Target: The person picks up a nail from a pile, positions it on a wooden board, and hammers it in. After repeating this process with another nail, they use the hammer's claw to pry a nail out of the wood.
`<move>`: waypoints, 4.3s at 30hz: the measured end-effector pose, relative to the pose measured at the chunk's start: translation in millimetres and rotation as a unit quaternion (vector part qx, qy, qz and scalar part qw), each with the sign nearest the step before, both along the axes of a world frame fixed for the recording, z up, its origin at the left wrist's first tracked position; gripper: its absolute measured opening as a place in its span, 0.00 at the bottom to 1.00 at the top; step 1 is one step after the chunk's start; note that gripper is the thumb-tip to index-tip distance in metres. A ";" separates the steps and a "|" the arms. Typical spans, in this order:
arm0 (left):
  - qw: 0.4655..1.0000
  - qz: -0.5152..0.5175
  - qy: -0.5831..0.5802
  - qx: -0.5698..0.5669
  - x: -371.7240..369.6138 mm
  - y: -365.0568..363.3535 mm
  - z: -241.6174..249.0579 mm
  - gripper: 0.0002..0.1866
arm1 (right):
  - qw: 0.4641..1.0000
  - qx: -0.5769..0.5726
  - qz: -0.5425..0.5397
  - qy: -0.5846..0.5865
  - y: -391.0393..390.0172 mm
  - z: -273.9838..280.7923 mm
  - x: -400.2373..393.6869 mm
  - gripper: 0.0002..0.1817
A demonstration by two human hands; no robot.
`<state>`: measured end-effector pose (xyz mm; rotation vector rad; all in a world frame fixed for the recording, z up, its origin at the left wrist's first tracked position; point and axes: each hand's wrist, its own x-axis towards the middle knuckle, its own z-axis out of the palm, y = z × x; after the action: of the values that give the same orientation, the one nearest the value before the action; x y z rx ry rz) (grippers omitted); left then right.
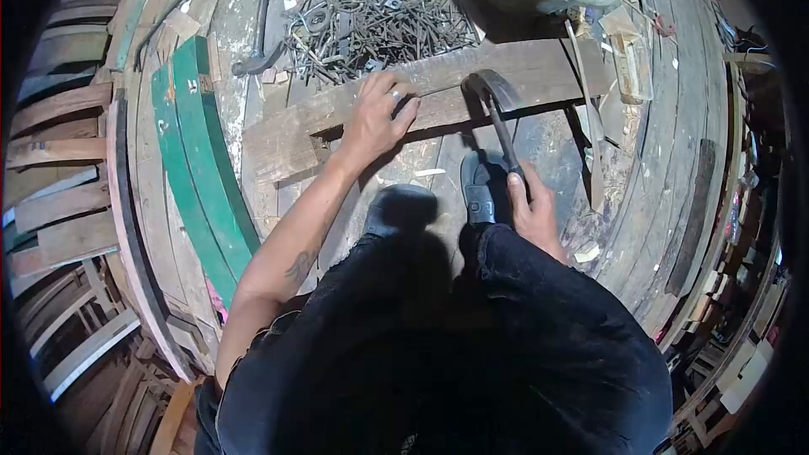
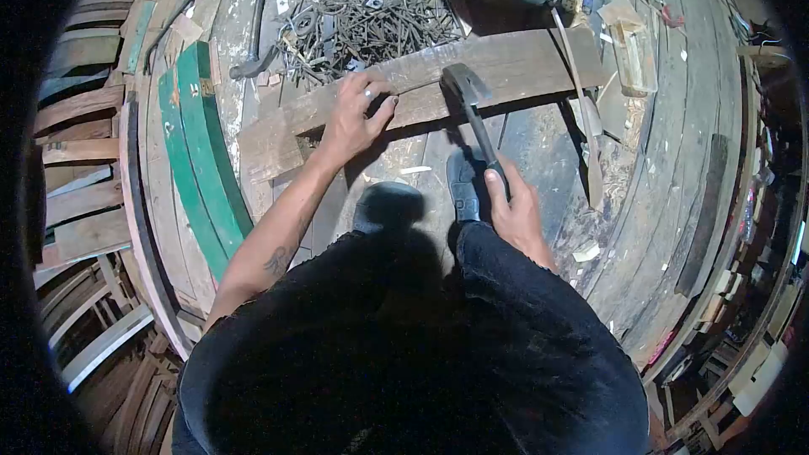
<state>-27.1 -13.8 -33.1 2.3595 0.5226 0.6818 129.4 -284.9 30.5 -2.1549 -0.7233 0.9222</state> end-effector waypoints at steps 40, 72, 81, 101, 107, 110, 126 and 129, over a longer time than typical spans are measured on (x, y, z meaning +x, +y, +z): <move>0.998 0.051 0.010 0.042 6.2 -2.8 2.9 0.08 | 0.975 -0.060 0.166 -0.135 27.8 14.2 62.2 0.19; 0.999 0.038 0.002 0.036 4.2 -3.3 0.1 0.11 | 0.997 0.044 0.039 -0.058 38.6 -24.6 17.9 0.20; 0.975 0.143 -0.077 -0.153 10.6 44.6 26.4 0.06 | 0.998 0.045 -0.046 0.023 28.6 -56.4 23.8 0.26; 0.984 0.040 0.173 -0.008 46.9 136.0 33.6 0.31 | 0.997 0.034 -0.033 0.062 19.4 -78.1 28.9 0.27; 0.976 0.089 0.178 0.084 25.9 110.1 1.8 0.30 | 0.997 0.032 -0.043 0.047 23.1 -58.9 23.8 0.28; 0.979 0.105 0.142 0.103 19.8 102.2 -7.5 0.22 | 0.993 0.030 -0.037 0.107 24.5 -55.9 28.6 0.31; 0.973 0.133 0.166 0.086 75.5 127.7 24.7 0.21 | 0.989 0.040 -0.053 0.136 26.9 -55.5 24.6 0.20; 0.963 0.159 0.204 0.077 79.4 128.0 19.5 0.19 | 0.988 0.053 -0.049 0.137 24.1 -58.9 27.3 0.20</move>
<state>52.3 114.1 -13.7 2.6028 1.0815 0.3768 156.7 -260.9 -28.4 -1.9041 -0.5142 1.0757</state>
